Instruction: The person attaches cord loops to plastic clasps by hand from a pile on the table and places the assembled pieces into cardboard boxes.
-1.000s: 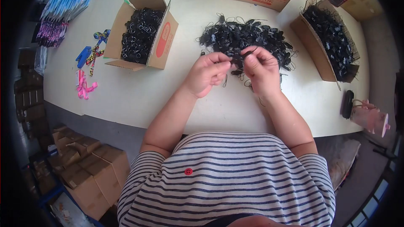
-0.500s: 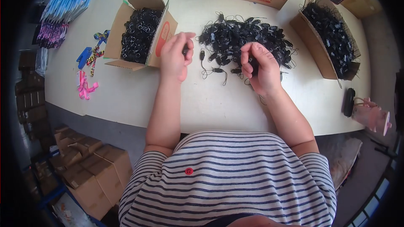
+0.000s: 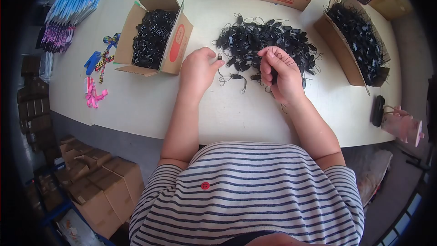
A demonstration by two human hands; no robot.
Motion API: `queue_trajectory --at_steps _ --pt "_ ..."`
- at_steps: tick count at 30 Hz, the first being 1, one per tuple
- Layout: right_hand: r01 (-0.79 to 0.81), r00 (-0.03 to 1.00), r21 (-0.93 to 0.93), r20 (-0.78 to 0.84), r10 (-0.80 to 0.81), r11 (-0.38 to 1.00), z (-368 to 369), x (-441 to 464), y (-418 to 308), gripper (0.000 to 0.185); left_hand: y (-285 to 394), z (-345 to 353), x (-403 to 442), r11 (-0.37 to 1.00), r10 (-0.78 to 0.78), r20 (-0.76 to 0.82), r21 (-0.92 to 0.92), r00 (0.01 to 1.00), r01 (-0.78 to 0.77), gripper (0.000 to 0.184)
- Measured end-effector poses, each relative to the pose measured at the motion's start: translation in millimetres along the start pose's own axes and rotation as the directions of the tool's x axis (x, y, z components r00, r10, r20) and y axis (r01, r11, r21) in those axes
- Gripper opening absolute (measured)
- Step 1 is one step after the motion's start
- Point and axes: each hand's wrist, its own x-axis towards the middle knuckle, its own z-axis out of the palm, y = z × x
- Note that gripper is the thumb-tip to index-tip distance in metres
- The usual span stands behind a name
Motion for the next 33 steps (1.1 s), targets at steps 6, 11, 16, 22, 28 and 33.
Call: queue_trajectory --at_steps 6,11,16,22,28,33 --pt "-0.002 0.999 -0.021 -0.032 0.001 1.000 0.9 0.1 0.6 0.013 3.7 2.8 0.6 1.000 -0.019 0.016 0.024 1.000 0.019 0.020" --pt "-0.022 0.998 -0.089 -0.067 0.016 0.996 0.0 1.1 3.7 0.013 5.2 2.0 2.5 0.822 0.010 0.068 -0.568 0.998 0.031 0.014" --pt "-0.068 0.997 -0.190 0.012 0.071 0.979 9.2 -2.8 3.0 0.018 13.1 6.4 -7.3 0.234 0.186 0.305 -0.937 0.934 0.259 0.019" --pt "0.025 0.999 -0.323 0.052 -0.008 0.946 7.3 -2.6 6.5 0.011 24.9 23.3 -14.7 0.381 0.281 0.217 -0.919 0.935 0.099 0.018" --pt "-0.122 0.990 -0.209 0.047 0.134 0.970 3.1 -4.1 2.7 0.013 23.1 22.4 -13.5 0.432 0.368 0.182 -0.902 0.912 0.006 0.018" --pt "-0.140 0.986 -0.295 0.045 0.160 0.945 5.0 -5.5 -4.8 0.012 23.8 18.2 -15.2 0.327 0.309 0.314 -0.922 0.898 0.210 0.016"
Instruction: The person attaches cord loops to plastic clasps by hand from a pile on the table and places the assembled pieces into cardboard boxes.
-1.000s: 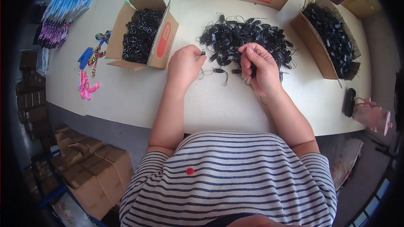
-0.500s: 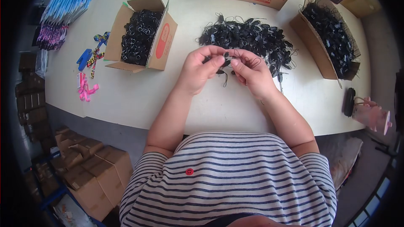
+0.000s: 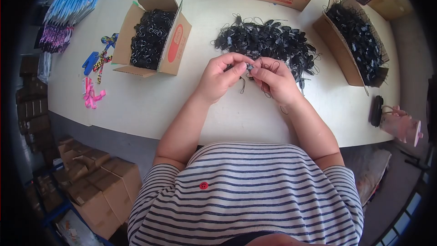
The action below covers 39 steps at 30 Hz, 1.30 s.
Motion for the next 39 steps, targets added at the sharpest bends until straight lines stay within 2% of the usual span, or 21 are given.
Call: queue_trajectory --at_steps 2,8,11,14,17,20,22,23,25,28,29,31,34,35,39 --pt "-0.009 1.000 -0.019 -0.006 0.009 1.000 0.6 -1.0 -2.7 0.013 -1.9 -1.7 0.8 1.000 0.000 -0.006 -0.021 1.000 0.000 0.015" --pt "0.026 0.995 -0.047 -0.096 -0.031 0.999 1.5 1.3 0.8 0.016 -6.1 2.0 3.1 0.980 0.124 -0.081 0.170 0.989 -0.109 0.012" --pt "0.062 0.986 -0.109 -0.148 -0.078 0.992 1.2 1.8 0.4 0.017 -6.7 2.5 3.3 0.987 0.096 -0.079 0.140 0.992 -0.085 0.012" --pt "0.112 0.977 -0.220 -0.151 -0.147 0.969 0.4 2.0 2.1 0.018 -7.2 0.0 3.2 1.000 -0.011 0.000 0.017 1.000 0.011 0.011" --pt "0.155 0.967 -0.312 -0.148 -0.209 0.938 -2.2 4.2 7.0 0.018 -13.3 -4.0 2.9 0.999 -0.032 0.017 0.043 0.999 0.031 0.012" --pt "0.174 0.958 -0.359 -0.155 -0.242 0.917 -3.5 4.4 6.6 0.018 -12.0 -1.5 3.7 0.964 0.052 0.045 0.257 0.998 -0.062 0.014" --pt "0.173 0.957 -0.367 -0.156 -0.243 0.914 -4.6 4.4 6.6 0.016 -14.4 -3.4 4.2 0.951 0.069 0.044 0.299 0.997 -0.079 0.016" --pt "0.137 0.965 -0.267 -0.181 -0.190 0.954 -3.7 3.7 4.4 0.014 -15.0 -4.6 4.2 0.943 0.078 0.043 0.320 0.996 -0.087 0.016" --pt "0.064 0.974 -0.057 -0.213 -0.074 0.996 -1.0 1.4 -2.0 0.013 -11.2 -5.3 3.6 0.991 0.000 0.015 0.132 1.000 -0.002 0.016" --pt "0.169 0.973 0.133 -0.178 -0.144 0.977 -5.8 4.5 0.6 0.015 -1.4 -2.9 2.1 0.989 -0.092 -0.027 -0.120 0.995 0.088 0.014" --pt "0.212 0.965 0.023 -0.164 -0.206 0.977 -5.0 4.7 2.0 0.017 0.4 -2.1 1.3 0.974 -0.119 -0.041 -0.197 0.992 0.109 0.014" --pt "0.297 0.940 -0.194 -0.115 -0.322 0.935 -1.5 4.3 5.3 0.020 -2.5 -2.2 0.8 0.976 -0.115 0.000 -0.189 0.993 0.113 0.013" --pt "0.354 0.922 -0.295 -0.048 -0.384 0.887 0.9 3.2 10.3 0.023 -3.8 3.5 -1.1 0.979 -0.111 0.030 -0.166 0.993 0.114 0.013" --pt "0.341 0.923 -0.262 -0.090 -0.375 0.903 1.8 4.0 11.8 0.019 -3.5 4.9 -1.4 0.981 -0.109 0.035 -0.157 0.993 0.114 0.013" --pt "0.367 0.913 -0.248 -0.088 -0.398 0.896 1.1 6.1 13.3 0.014 -6.0 3.3 -1.8 0.980 -0.104 0.084 -0.163 0.991 0.117 0.013"
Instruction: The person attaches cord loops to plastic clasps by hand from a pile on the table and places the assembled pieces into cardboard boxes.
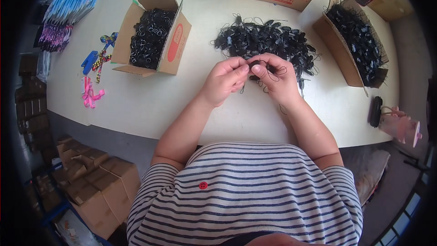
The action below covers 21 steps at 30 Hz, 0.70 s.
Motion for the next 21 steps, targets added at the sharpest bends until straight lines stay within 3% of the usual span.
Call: queue_trajectory --at_steps 5,8,20,21 --pt "-0.023 0.999 -0.004 0.040 0.023 1.000 -1.6 -1.3 -1.3 0.010 -0.9 0.9 -0.4 1.000 -0.009 0.006 -0.022 1.000 0.009 0.016" --pt "0.089 0.996 -0.065 0.030 -0.087 0.994 -1.7 -1.9 -0.5 0.011 -2.1 0.7 -1.0 1.000 0.003 0.046 -0.016 0.999 -0.002 0.016" --pt "0.249 0.965 -0.164 -0.039 -0.259 0.955 -2.6 -2.6 -3.2 0.011 -1.1 0.9 -2.4 0.992 -0.029 0.091 -0.119 0.995 0.040 0.015" --pt "0.157 0.984 -0.017 -0.083 -0.158 0.987 -5.6 -2.3 -5.8 0.011 -0.2 0.0 -2.3 0.987 -0.038 0.081 -0.152 0.996 0.050 0.014"
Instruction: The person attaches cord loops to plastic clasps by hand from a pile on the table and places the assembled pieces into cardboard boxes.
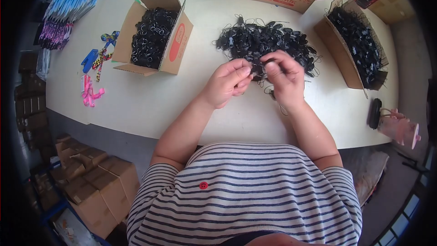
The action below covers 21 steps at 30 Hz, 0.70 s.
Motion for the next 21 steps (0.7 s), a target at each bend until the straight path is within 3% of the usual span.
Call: queue_trajectory --at_steps 2,6,9,11,14,15,18,21 --pt "-0.197 0.975 0.283 -0.039 0.217 0.939 -8.3 3.5 -5.2 0.012 2.4 -1.1 -0.1 0.998 -0.014 -0.021 -0.068 1.000 0.013 0.014" --pt "-0.305 0.948 0.778 0.196 0.250 0.549 -14.1 11.5 -2.2 0.013 5.2 -3.6 1.2 0.983 0.039 0.126 -0.181 0.991 -0.016 0.016" --pt "-0.387 0.908 0.826 0.266 0.323 0.409 -17.9 14.7 -4.4 0.025 5.6 -6.2 1.1 0.973 0.095 0.229 -0.225 0.969 -0.042 0.020" --pt "-0.422 0.877 0.865 0.314 0.365 0.270 -22.1 16.6 0.4 0.034 7.2 -6.2 0.5 0.965 0.092 0.235 -0.260 0.968 -0.029 0.021" --pt "-0.431 0.805 0.882 0.280 0.523 0.190 -22.4 15.9 -6.4 0.039 8.7 -3.5 -0.8 0.955 0.066 0.204 -0.297 0.977 -0.002 0.024" --pt "-0.437 0.823 0.887 0.328 0.464 0.148 -22.3 17.1 -7.1 0.043 8.8 -2.8 -0.9 0.952 0.053 0.188 -0.305 0.981 0.007 0.026" --pt "-0.397 0.774 0.901 0.227 0.592 0.174 -19.5 22.2 -22.5 0.045 6.8 -5.7 -0.2 0.950 0.012 0.150 -0.310 0.989 0.036 0.030" --pt "-0.353 0.821 0.893 0.154 0.549 0.278 -29.8 52.1 -43.6 0.042 7.2 -5.2 -1.4 0.951 0.018 0.129 -0.309 0.991 0.023 0.031"
